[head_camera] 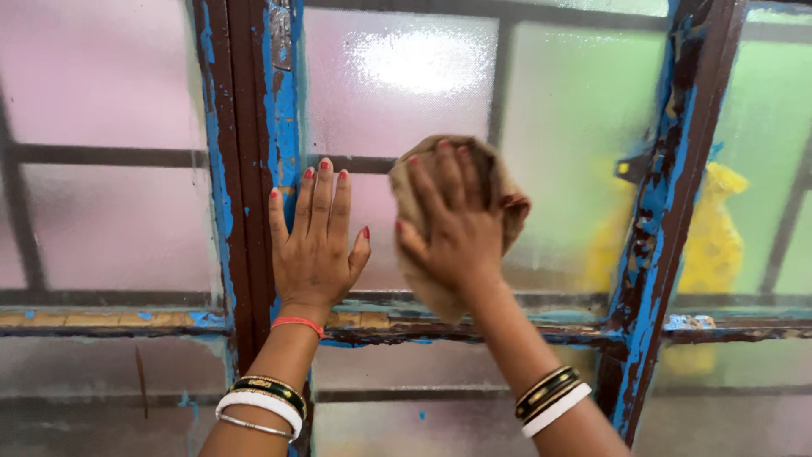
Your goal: The person wipes several frosted glass panes of a window partition with a cloth, then sprays liquid from a bottle onto the glass and continues wiping the surface.
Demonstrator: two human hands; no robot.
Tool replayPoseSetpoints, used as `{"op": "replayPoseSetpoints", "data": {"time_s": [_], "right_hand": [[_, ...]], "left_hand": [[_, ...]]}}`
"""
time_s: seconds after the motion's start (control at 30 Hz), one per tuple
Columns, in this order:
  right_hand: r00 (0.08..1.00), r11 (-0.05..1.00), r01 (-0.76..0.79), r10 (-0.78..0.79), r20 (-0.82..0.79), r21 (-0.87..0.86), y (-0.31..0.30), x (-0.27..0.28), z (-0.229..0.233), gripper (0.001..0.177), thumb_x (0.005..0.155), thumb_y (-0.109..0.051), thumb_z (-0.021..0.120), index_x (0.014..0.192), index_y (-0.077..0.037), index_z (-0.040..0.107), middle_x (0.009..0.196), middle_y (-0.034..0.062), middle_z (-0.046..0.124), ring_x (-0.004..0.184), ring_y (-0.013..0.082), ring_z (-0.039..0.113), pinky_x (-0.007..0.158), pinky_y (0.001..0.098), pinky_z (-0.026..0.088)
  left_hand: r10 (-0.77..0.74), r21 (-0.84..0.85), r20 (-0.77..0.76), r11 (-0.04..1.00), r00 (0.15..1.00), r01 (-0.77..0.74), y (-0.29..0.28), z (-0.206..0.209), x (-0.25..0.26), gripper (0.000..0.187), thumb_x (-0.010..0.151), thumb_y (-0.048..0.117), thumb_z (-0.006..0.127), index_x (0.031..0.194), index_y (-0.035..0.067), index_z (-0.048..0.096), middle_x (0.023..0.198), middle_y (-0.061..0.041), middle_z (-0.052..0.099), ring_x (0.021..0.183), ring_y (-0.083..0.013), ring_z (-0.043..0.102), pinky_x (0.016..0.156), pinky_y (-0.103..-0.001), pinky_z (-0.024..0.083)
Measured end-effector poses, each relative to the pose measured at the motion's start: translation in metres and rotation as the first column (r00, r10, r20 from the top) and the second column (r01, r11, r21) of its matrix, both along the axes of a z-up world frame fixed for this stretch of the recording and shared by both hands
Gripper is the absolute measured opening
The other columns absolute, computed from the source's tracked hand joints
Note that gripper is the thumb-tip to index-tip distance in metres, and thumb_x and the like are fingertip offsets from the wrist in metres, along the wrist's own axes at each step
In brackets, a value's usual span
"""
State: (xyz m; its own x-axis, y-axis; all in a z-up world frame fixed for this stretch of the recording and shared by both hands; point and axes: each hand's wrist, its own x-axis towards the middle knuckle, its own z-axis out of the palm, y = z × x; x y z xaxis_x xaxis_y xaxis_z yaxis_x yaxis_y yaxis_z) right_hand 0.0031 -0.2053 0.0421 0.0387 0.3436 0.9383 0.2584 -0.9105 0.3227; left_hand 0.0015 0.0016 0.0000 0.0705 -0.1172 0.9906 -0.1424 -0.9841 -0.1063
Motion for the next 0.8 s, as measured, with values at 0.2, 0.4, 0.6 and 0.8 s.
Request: {"op": "replayPoseSetpoints", "data": {"time_s": [0.2,0.4,0.6,0.8], "right_hand": [[0.998,0.961,0.067,-0.063,-0.022,0.27,-0.074,-0.009,-0.009,0.071,0.101,-0.056,0.042,0.162,-0.02,0.039,0.172,0.0139,0.024,0.16,0.0362,0.02,0.129,0.0605,0.01],[0.99,0.944,0.135,-0.137,-0.014,0.3,-0.048,-0.004,-0.043,0.076,0.1,-0.057,0.046,0.162,-0.015,0.038,0.17,0.0183,0.023,0.157,0.0391,0.019,0.125,0.063,0.01],[0.999,0.99,0.003,0.005,-0.054,0.139,0.019,-0.009,-0.036,0.074,0.097,-0.058,0.05,0.161,-0.022,0.038,0.169,0.0149,0.026,0.157,0.036,0.02,0.125,0.0597,0.014],[0.99,0.989,0.135,-0.136,0.024,0.06,-0.018,-0.005,0.0,0.074,0.098,-0.057,0.05,0.161,-0.02,0.04,0.168,0.0134,0.029,0.155,0.035,0.023,0.123,0.0615,0.015]], "left_hand": [[-0.007,-0.004,0.001,1.0,1.0,0.007,0.0,-0.002,0.003,0.071,0.099,0.043,0.048,0.161,0.011,0.037,0.168,-0.01,0.033,0.155,-0.0247,0.033,0.127,-0.059,0.016],[-0.017,-0.01,-0.011,1.0,1.0,0.017,-0.002,-0.003,0.002,0.072,0.098,0.044,0.048,0.161,0.011,0.037,0.168,-0.01,0.032,0.155,-0.0254,0.032,0.126,-0.06,0.016],[-0.01,0.01,-0.007,1.0,1.0,0.01,0.0,-0.001,-0.001,0.075,0.099,0.048,0.05,0.162,0.01,0.037,0.169,-0.011,0.032,0.155,-0.0269,0.033,0.125,-0.061,0.017],[-0.037,0.011,0.0,0.999,0.999,0.037,-0.001,-0.001,-0.003,0.076,0.1,0.052,0.051,0.161,0.009,0.038,0.168,-0.013,0.033,0.154,-0.0289,0.033,0.124,-0.063,0.017]]}}
